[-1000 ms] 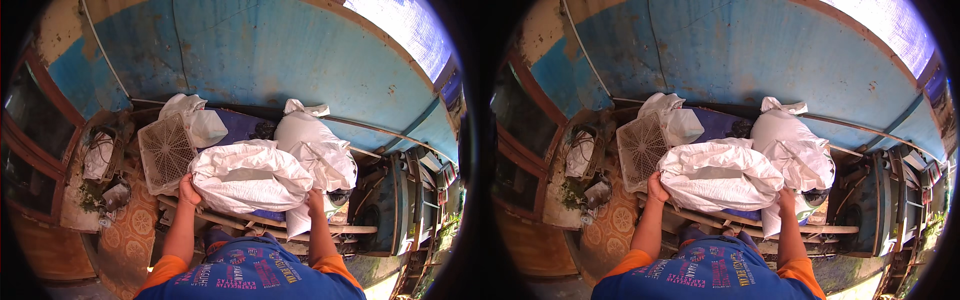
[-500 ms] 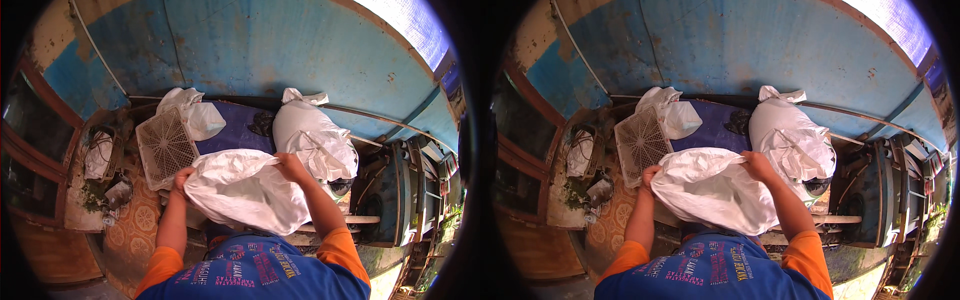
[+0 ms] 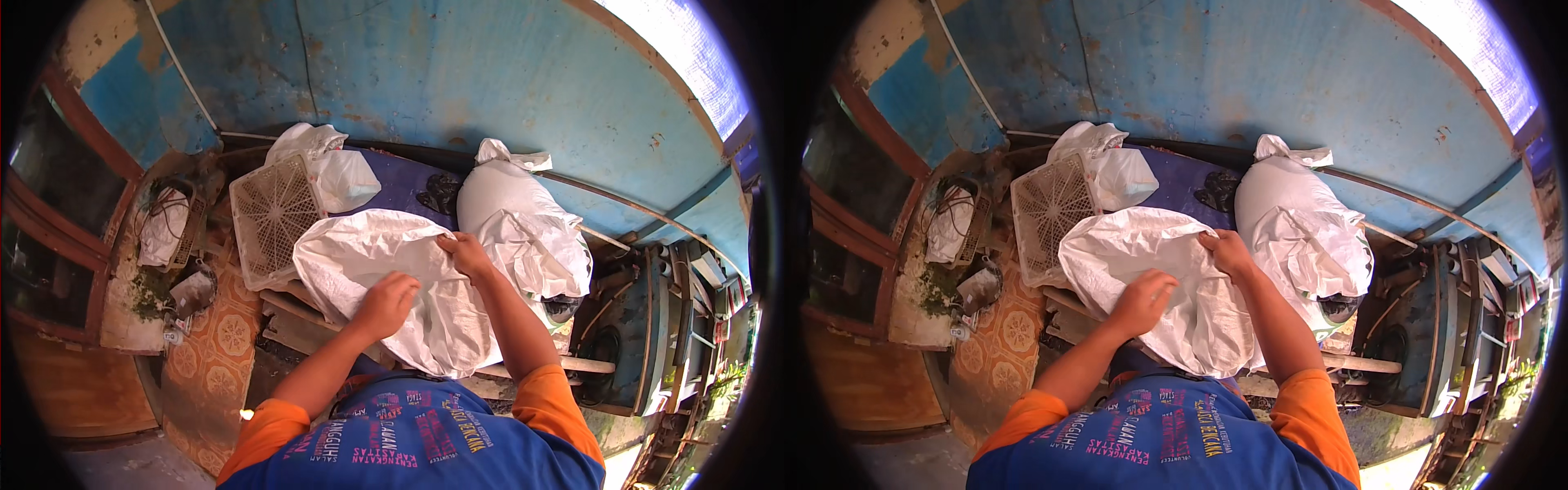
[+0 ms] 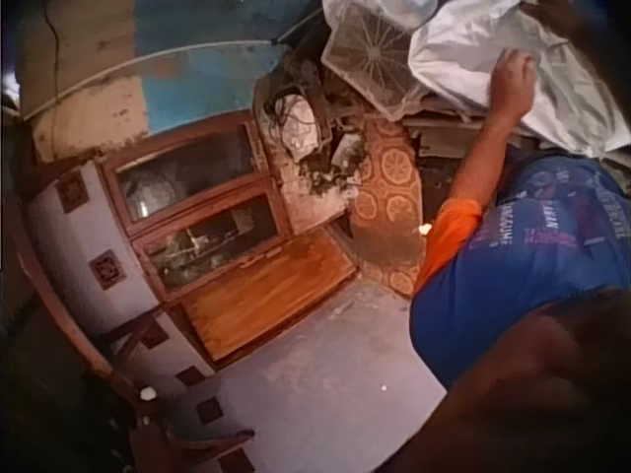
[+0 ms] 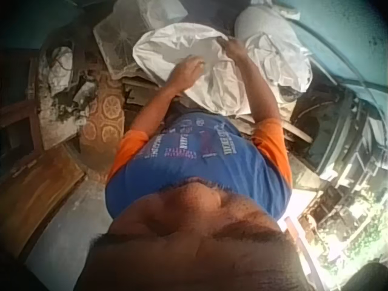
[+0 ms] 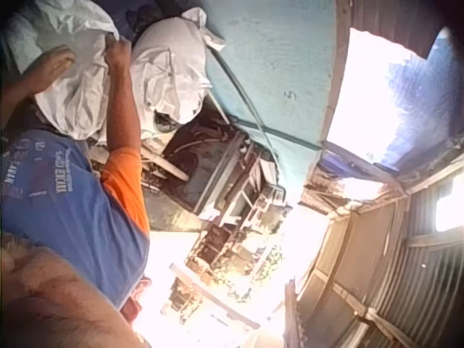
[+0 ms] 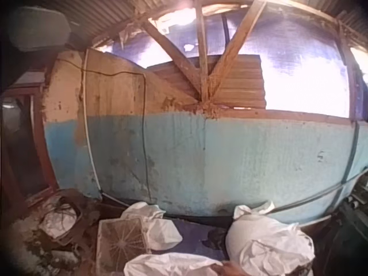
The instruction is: The person uses a small metal bowl to scoop grains from one large white sack and transfer them into another smaller white sack.
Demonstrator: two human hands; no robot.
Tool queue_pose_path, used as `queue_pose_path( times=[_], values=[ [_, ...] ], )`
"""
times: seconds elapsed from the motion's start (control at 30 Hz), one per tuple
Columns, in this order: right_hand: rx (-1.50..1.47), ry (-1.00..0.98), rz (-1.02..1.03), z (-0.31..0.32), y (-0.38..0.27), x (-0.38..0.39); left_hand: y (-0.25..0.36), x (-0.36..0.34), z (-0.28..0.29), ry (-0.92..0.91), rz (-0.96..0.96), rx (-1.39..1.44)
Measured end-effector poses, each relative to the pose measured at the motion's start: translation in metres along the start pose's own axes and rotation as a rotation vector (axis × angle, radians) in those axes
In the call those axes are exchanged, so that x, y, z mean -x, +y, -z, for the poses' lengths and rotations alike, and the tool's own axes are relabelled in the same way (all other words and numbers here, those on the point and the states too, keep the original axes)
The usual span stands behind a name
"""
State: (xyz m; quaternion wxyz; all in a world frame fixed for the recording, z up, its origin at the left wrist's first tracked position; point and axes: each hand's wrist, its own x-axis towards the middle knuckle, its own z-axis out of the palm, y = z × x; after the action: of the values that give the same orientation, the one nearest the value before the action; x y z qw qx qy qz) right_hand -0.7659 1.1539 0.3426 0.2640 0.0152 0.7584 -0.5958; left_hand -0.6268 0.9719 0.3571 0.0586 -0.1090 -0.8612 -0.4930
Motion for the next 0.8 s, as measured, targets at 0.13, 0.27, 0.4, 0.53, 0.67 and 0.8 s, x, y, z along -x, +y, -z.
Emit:
queue_pose_path(
  times=[0.13,0.27,0.4,0.53,0.67,0.8],
  values=[
    [0.168,0.071,0.020,0.006,0.005,-0.019,-0.084,0.023,-0.015,-0.589,0.373,-0.291],
    [0.241,0.301,-0.109,0.105,0.005,-0.044,-0.133,0.051,0.007,-1.099,0.686,-0.625],
    [0.330,0.468,0.069,0.118,0.028,-0.053,-0.144,0.038,-0.003,-0.981,0.583,-0.691],
    [0.990,0.757,0.446,0.063,-0.029,-0.003,-0.138,0.014,-0.004,-0.772,0.480,-0.587],
    [0.755,0.134,0.677,-0.017,-0.024,0.028,-0.137,0.001,0.008,-0.538,0.387,-0.363],
    [1.142,0.026,0.648,-0.057,0.062,0.017,-0.163,-0.023,-0.002,-0.435,0.836,0.366]
  ],
)
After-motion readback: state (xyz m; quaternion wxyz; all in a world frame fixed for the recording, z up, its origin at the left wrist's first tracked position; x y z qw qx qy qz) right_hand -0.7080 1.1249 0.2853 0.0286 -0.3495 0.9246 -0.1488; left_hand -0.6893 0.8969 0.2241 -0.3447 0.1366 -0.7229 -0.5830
